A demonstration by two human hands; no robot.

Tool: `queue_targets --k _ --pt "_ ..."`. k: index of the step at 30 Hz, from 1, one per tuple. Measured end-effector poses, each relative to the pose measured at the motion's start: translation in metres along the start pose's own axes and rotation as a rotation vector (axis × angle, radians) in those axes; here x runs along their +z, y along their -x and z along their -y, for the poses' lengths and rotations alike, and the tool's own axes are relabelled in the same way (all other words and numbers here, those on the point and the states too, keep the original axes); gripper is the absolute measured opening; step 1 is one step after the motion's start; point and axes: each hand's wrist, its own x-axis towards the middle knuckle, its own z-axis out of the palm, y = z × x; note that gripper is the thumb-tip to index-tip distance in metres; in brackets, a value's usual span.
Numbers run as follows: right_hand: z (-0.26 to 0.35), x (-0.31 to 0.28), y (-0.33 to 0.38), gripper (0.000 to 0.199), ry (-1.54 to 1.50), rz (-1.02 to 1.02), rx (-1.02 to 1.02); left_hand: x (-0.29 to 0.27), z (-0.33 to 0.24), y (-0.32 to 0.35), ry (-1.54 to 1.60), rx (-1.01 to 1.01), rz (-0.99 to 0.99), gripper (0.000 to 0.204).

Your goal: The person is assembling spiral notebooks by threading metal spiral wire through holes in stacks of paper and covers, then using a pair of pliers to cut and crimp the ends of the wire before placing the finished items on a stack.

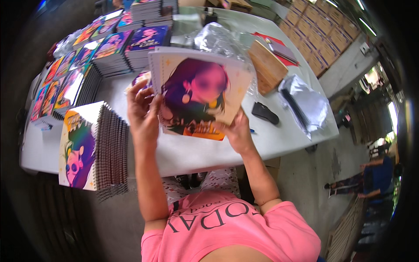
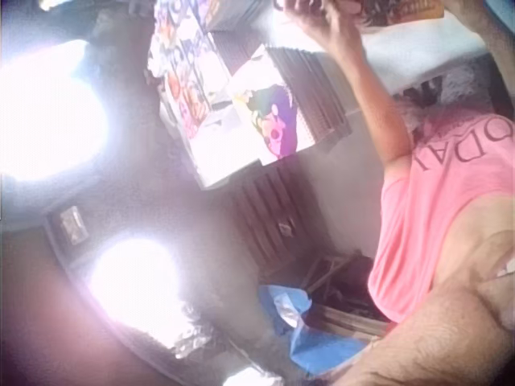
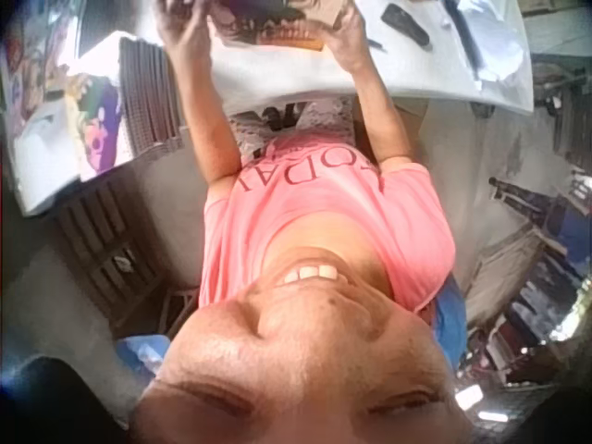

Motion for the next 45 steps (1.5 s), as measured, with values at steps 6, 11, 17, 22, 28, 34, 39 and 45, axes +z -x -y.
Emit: queue_targets --k 6,11,17,22,28,34,39,45 --pt "0.005 -0.012 0.037 0.051 -0.107 0.008 -0.006 0.038 -0.025 0.040 -0.095 0.064 -0.014 0.024" --pt "0.038 -0.074 0.023 0.022 0.306 0.225 0.061 0.023 -0.055 0.052 -0.943 0.672 0.044 0.022" --pt "-0.008 -0.328 -0.014 0.032 1.634 -0.443 -0.108 0.007 -0.021 0.068 -1.450 0.605 0.492 0.047" --pt "-0.040 -0.365 -0.037 0.039 1.810 -0.248 0.420 -0.002 -0.006 0.073 -1.508 0.615 0.412 0.048" --pt "-0.020 -0.359 -0.053 0.036 1.949 -0.004 0.460 0.006 0.000 0.073 -1.402 0.740 0.287 0.037" --pt "0.015 -0.321 -0.051 0.045 2.150 0.043 0.268 0.007 0.034 0.077 -1.343 0.844 -0.015 0.040" --pt "0.054 -0.262 -0.028 0.038 1.827 0.045 0.060 0.002 0.041 0.080 -1.352 0.884 -0.088 0.047" --pt "0.036 -0.006 0.071 0.069 0.158 0.203 0.444 0.012 0.036 0.090 -1.337 0.830 -0.124 0.046"
